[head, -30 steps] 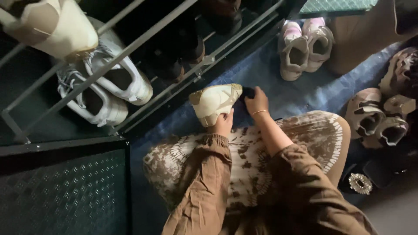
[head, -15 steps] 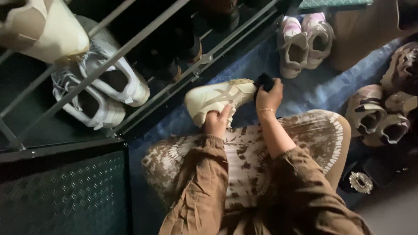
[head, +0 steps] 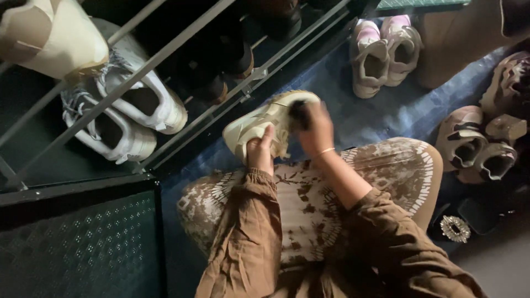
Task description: Cleaning and wiping various shoes from a shoe rack using a cloth.
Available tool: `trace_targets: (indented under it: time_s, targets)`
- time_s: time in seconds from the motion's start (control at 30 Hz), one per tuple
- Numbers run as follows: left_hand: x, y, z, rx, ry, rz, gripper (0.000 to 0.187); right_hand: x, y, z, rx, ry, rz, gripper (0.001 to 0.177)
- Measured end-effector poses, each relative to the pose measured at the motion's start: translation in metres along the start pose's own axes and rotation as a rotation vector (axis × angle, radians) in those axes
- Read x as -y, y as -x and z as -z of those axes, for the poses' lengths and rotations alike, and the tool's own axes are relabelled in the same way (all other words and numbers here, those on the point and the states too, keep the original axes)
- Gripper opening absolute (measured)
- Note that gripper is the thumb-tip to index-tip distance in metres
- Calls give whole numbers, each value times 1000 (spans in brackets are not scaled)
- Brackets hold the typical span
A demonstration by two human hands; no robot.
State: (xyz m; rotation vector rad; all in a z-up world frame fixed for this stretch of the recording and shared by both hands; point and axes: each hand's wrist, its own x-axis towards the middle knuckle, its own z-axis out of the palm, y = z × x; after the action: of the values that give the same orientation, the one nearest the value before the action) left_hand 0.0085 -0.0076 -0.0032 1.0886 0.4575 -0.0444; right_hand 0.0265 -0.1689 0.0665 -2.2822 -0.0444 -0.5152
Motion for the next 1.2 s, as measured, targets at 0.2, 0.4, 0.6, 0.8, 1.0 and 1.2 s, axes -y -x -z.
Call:
trace_targets:
  time_s: [0.2,0.4,0.6,0.8,1.0,1.2]
  targets:
    - [-19,-3,-1,-65,292,112,32,-28,-4,-7,-150,-9,-169,28]
    - [-36,-4,5,2,514,332,45,22,5,11,-69,-152,-82,22]
    - [-35,-1,9,75,620,295,46,22,14,19,220,-289,157,28]
    - [-6,-21,27,62,671,318,39,28,15,25,138,-241,46,31]
    - [7,-31,33,132,823,375,35,-33,22,-1,295,-219,-241,28]
    - [-27,-12,7,192,871,442,40,-41,19,7,66,-319,-415,22]
